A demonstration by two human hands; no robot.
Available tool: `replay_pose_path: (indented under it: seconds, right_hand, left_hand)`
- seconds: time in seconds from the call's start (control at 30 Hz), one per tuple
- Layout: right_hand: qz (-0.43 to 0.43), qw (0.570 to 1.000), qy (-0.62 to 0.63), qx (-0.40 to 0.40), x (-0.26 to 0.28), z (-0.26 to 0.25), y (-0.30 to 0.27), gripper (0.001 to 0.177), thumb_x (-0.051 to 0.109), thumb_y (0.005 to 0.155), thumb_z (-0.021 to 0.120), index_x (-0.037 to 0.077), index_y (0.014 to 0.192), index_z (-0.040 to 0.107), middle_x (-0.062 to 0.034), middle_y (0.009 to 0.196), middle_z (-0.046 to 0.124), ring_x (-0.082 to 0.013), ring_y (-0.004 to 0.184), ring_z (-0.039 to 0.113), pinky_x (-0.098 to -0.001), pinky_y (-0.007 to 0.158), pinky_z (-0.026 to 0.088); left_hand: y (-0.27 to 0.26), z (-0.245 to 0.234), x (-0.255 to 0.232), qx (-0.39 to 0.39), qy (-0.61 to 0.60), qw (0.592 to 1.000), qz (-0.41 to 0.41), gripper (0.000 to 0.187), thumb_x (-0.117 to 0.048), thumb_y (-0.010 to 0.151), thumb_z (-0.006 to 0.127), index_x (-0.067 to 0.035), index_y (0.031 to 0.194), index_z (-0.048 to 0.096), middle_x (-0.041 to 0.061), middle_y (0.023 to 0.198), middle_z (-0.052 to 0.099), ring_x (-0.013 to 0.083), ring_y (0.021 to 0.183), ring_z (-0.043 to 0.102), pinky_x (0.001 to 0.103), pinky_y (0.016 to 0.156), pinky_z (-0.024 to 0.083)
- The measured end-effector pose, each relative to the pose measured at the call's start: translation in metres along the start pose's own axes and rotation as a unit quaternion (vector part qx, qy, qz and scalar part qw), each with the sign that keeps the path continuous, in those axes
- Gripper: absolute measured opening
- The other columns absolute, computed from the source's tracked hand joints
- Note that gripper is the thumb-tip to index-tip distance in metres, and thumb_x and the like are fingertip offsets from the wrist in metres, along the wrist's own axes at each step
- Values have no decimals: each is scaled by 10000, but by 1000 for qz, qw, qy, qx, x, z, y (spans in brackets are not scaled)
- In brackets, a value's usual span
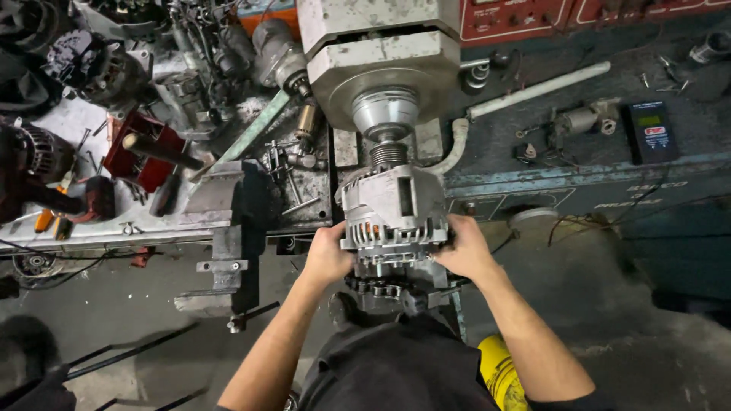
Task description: The person uses a red impact wrench to tighten bolts on a disassembled alternator component on a cluttered workbench. They then move the alternator to a lathe machine, mount it, and secure it using a chuck key.
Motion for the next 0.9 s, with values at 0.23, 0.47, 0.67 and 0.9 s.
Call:
replay_pose_path:
  seconds: [0.23,0.47,0.67,0.9]
  right_hand:
    - [-106,992,-36,-59,22,-13,-3,502,206,593,834,6,1041,728,-210,940,745,-397,880,716,-441,784,567]
    - [-14,1000,-11,-19,-1,-9,-6,463,225,629,811,40,1046,731,-189,941,759,-369,879,742,-430,783,593]
    - [0,999,-35,-27,-13,-12,-5,481,242,624,832,45,1054,743,-191,931,756,-391,876,728,-454,781,583]
    - [-73,996,33,28,-10,-23,-3,664,270,605,926,-3,1168,705,-220,972,748,-415,906,709,-462,819,558]
  left_hand:
    - [9,9,43,-15,153,980,127,451,-65,584,723,-11,1029,774,210,829,731,416,762,657,482,721,513]
    - [6,23,50,69,38,993,90,253,-79,710,620,-43,939,719,144,844,736,319,777,696,407,770,550]
    - [-5,20,97,-2,32,994,108,235,-13,769,600,-12,986,689,127,898,694,248,817,629,386,770,525]
    - [2,17,54,97,-68,993,19,319,-51,765,741,-8,1080,732,67,982,770,103,888,665,316,847,565]
Point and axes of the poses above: each hand's wrist, its own y-axis towards the middle knuckle, its own z-axis out of the palm, x = y × z, the point moved 9 cm from there along y, towards the middle knuckle
